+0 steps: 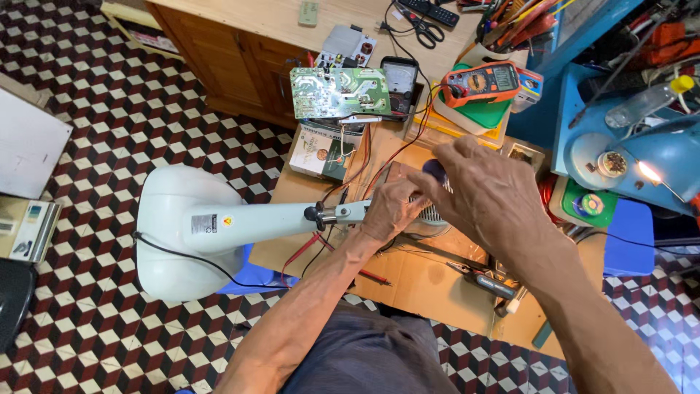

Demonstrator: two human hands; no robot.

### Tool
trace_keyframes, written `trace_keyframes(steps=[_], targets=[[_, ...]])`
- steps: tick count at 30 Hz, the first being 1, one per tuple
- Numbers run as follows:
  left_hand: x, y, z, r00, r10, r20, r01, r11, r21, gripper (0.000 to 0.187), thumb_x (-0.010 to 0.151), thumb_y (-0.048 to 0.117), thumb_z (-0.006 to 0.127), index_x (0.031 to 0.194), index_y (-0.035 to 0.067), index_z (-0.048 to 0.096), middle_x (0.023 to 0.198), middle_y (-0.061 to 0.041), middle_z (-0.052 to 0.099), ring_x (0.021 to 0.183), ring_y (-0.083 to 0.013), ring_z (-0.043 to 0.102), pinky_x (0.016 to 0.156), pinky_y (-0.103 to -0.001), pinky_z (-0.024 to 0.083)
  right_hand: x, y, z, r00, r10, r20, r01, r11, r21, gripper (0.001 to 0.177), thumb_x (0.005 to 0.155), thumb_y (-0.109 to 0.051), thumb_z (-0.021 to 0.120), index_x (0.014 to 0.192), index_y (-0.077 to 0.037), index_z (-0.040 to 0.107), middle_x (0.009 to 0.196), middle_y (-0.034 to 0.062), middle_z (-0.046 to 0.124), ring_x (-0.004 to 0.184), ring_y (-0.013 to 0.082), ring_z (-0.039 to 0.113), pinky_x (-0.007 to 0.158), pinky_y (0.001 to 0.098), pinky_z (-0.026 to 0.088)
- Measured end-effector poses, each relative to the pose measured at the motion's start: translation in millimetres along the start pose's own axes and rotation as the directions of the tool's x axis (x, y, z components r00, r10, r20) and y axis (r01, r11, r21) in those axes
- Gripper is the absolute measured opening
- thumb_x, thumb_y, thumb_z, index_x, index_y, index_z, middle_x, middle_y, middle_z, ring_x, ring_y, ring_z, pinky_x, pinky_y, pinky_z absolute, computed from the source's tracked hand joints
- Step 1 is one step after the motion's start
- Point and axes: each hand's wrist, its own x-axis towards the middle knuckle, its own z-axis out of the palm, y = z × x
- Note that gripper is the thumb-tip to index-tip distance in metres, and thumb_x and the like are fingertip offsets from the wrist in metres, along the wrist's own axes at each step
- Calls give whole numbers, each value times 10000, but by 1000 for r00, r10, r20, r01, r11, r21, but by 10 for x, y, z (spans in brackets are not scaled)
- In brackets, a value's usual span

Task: The person disassembles a standing fan by removing the front and rear grills and the motor housing. They use a cordless drill and a screwdriver to remove screws and separate components on a cluttered workbench.

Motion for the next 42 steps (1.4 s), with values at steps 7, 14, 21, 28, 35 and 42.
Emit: trace_keyframes(steps=[7,14,21,28,35,42], targets=[[175,49,-123,992,108,62,-102,991,-92,368,862,86,742,1201,-26,651,919,-186,699,858,-336,688,746,-437,541,14,-8,-49,998,-12,-63,12,1000,6,298,934,-349,626,973,-55,651,900,150,666,809,337,676,720,471,532],[210,0,-83,989,24,146,-1,988,-152,184,882,131,759,1034,46,699,874,-132,733,819,-275,721,746,-407,569,21,10,-5,992,100,-71,-97,994,40,417,1015,-395,602,1322,-114,607,933,164,671,821,352,677,678,501,525],[221,-107,-17,981,-27,192,26,1000,8,266,880,230,794,1076,80,694,866,-129,726,846,-318,697,763,-423,542,41,57,73,989,-13,-147,20,999,47,345,951,-344,641,1168,-77,642,911,149,686,774,340,682,656,477,538],[266,-47,-74,989,116,93,-109,991,-84,185,860,184,794,981,69,713,935,-141,753,932,-360,670,816,-459,541,39,72,234,982,176,-67,-169,981,93,427,990,-394,641,1270,-74,600,1071,110,655,958,329,664,808,477,528],[254,-5,-142,952,-34,303,83,985,-151,247,920,125,711,1160,69,704,950,-139,718,904,-318,693,799,-415,531,0,199,349,958,-32,-285,88,979,185,509,925,-282,639,1391,-98,550,1009,83,683,1043,292,661,1090,618,337],[311,123,-90,991,50,124,-45,998,-46,330,817,272,858,1024,79,688,828,-86,716,822,-289,677,762,-411,531,-170,280,564,962,238,-132,-112,788,606,671,842,-276,700,1414,-29,453,1200,144,619,1032,289,646,937,486,505]])
